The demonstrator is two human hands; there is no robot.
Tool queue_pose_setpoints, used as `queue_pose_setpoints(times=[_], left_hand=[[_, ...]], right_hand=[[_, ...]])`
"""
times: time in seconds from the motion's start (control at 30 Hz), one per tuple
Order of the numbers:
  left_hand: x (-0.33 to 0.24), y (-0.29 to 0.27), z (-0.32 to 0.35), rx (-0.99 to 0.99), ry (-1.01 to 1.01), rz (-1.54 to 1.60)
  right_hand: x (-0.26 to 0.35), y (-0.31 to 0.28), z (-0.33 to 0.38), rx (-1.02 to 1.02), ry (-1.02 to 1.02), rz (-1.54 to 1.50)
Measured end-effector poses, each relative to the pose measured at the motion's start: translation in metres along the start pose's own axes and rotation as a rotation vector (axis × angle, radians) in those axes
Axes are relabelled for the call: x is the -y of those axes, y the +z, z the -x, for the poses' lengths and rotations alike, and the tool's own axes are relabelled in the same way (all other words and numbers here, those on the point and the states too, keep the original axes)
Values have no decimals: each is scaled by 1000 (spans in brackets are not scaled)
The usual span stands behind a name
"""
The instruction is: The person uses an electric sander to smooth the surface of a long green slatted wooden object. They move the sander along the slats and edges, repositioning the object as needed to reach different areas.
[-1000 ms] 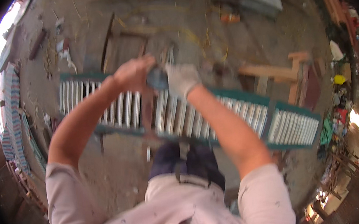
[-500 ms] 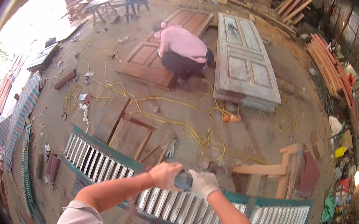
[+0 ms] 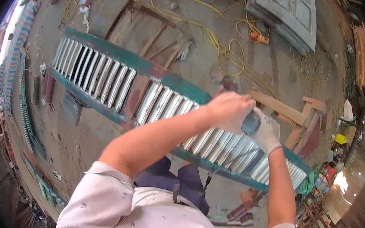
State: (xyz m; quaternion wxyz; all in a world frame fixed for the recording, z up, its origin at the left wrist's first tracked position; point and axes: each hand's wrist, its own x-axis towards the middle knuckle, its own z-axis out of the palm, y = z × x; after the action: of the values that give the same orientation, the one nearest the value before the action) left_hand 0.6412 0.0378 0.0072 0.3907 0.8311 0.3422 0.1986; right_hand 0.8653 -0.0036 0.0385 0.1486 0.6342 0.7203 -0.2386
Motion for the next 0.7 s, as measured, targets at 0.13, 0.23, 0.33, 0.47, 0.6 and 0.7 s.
queue_pose_setpoints(times=[0.13,0.23,0.33,0.47,0.6,0.7], left_hand=[[34,-69,36,58,-59,-51],[73,-111,82,-23,-82,-148],[82,-164,96,176,-212,-244],[111,-180,123,15,-95,-219],[121,-218,149,-6,-228,-406],[109,-204,157,-88,-324,-346]], right_hand=[[65,3,-37,-18,-73,60],[139,-6,-68,-55,-166,12],[191,-10,-91,-92,-182,-49],[244,-14,-125,-46,-244,7],[270,-24,-130,-231,-426,-177],[284,-31,-104,-312,-529,-292]])
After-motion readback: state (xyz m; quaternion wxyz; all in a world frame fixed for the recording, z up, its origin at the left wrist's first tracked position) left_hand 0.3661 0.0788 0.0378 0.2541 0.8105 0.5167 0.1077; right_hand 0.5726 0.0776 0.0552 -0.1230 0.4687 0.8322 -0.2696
